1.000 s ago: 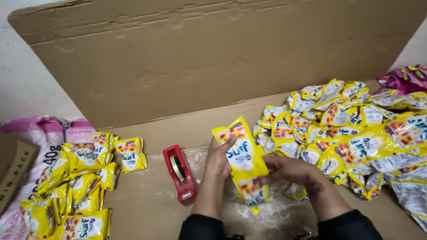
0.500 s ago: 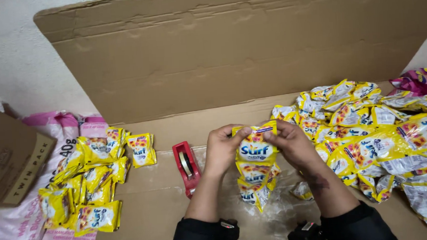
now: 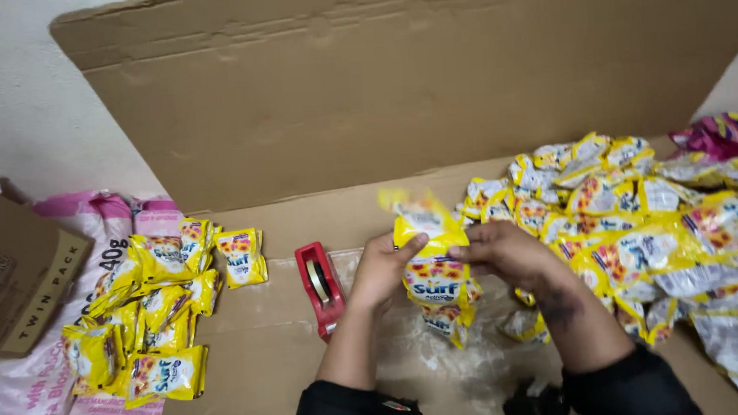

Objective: The person sorts yellow detergent packets into stacks and rows by hand on a cardboard surface, using tape to secure or organize some of them.

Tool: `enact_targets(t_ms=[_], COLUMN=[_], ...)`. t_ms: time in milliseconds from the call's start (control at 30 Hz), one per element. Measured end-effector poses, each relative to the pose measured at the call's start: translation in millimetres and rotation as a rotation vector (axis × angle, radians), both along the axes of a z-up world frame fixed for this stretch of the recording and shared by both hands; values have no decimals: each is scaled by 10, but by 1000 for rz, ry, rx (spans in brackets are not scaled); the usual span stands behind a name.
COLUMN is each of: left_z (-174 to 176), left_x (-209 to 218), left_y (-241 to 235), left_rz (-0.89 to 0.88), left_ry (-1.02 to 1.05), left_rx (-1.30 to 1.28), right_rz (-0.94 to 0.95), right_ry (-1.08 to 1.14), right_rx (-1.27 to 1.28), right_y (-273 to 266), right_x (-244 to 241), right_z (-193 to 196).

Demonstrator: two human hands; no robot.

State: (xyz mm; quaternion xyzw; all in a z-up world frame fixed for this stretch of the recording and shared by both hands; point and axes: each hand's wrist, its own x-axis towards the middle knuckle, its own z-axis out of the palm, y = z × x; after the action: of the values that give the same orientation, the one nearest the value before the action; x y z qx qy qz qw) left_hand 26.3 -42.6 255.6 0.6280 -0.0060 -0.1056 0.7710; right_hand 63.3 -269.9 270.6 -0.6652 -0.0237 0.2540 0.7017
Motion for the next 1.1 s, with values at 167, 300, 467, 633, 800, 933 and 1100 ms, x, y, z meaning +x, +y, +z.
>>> enact_targets(t_ms=[167, 300, 467, 633, 800, 933, 1100], left_z=[-3, 270, 59, 339, 373, 469, 715], left_x=[24, -82, -48, -190, -226, -246, -276], left_y=[29, -63, -47, -48, -82, -94, -82], left_rz=[-94, 237, 267, 208, 272, 321, 295], left_ry=[-148, -140, -328, -355, -442, -501, -781], left_rx=[-45, 135, 100, 190, 364, 587, 631], right_rz=[-117, -357, -340, -325, -402, -418, -270], right_ry=[-32, -233, -345, -469, -593, -718, -867], right_rx=[197, 114, 245, -24, -231, -377, -72], right_y=[30, 50, 74, 98, 115, 105, 93], right_x=[-154, -192, -322, -355, -406, -436, -411], right_z=[-67, -203, 8, 91, 157, 237, 340])
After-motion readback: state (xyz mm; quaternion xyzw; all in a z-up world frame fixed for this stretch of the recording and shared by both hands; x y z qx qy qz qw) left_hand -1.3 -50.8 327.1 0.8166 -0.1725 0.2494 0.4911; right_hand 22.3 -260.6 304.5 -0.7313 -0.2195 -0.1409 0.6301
